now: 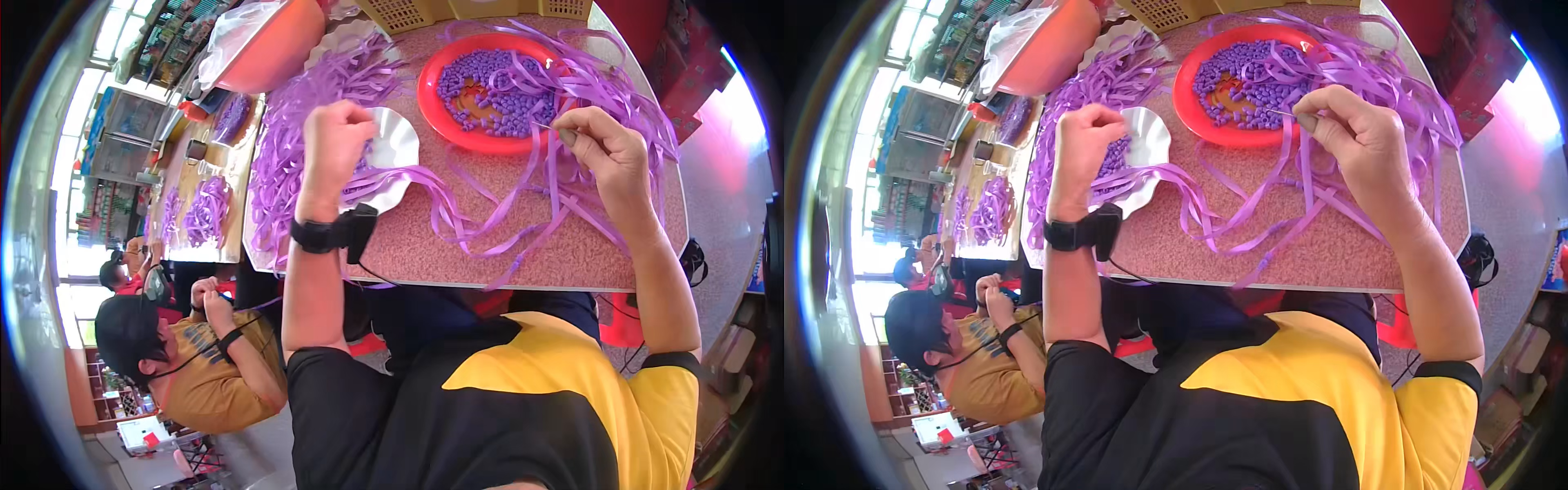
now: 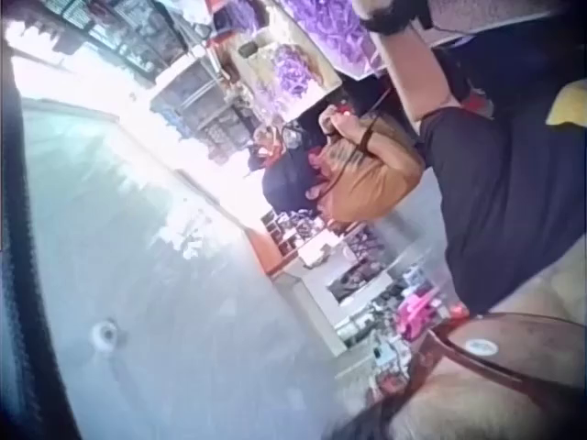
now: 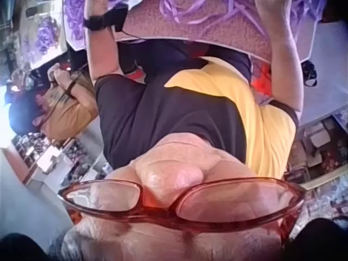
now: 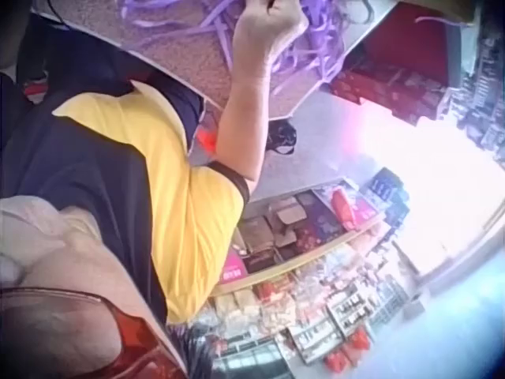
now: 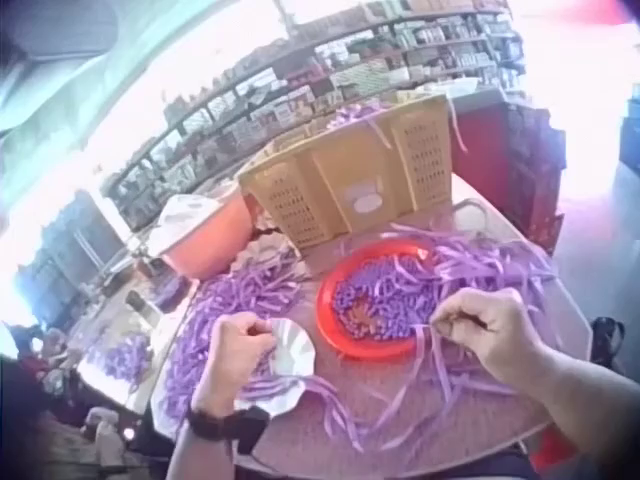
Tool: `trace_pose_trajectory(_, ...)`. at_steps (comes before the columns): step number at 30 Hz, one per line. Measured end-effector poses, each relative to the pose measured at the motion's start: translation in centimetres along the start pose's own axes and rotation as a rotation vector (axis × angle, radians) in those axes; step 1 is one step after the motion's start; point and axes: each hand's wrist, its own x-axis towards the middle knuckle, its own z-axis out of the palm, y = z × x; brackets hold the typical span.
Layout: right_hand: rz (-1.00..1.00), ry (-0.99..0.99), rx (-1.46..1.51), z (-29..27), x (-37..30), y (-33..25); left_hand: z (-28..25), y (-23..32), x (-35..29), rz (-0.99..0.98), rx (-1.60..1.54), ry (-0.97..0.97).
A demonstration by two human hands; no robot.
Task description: Assembling small purple plastic components and beads into a final product at a workbench.
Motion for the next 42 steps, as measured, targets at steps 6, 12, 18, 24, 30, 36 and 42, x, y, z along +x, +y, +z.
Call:
trace_pose_trajectory(6, -0.019, -0.044, -0.005, -0.6, -0.2, -0.2, 0.6, -5.7, -0.1, -0.07, 0.088, -0.052)
trace_pose_trajectory(12, -0.01, -0.08, 0.003, -0.3, -0.4, 0.3, 1.8, -4.8, 0.4, 0.003, 0.243, -0.031)
trace_pose_trajectory(18, -0.007, -0.098, -0.001, -0.4, -0.4, -0.1, 2.6, -5.0, 1.1, 0.052, 0.351, -0.075)
trace_pose_trajectory(24, -0.069, -0.081, -0.015, -0.5, -0.4, -0.4, 2.5, -5.0, 0.6, 0.005, 0.312, -0.01)
trace_pose_trajectory(30, -0.128, -0.057, -0.004, -0.5, -0.4, -0.1, 2.4, -4.6, 0.7, -0.053, 0.282, -0.064)
trace_pose_trajectory(36, -0.104, -0.073, -0.018, -0.6, -0.4, -0.3, 2.3, -4.6, 0.6, -0.073, 0.295, -0.092)
trace_pose_trajectory(42, -0.089, -0.079, -0.013, -0.7, -0.5, -0.4, 2.3, -5.1, 0.5, -0.048, 0.285, -0.103)
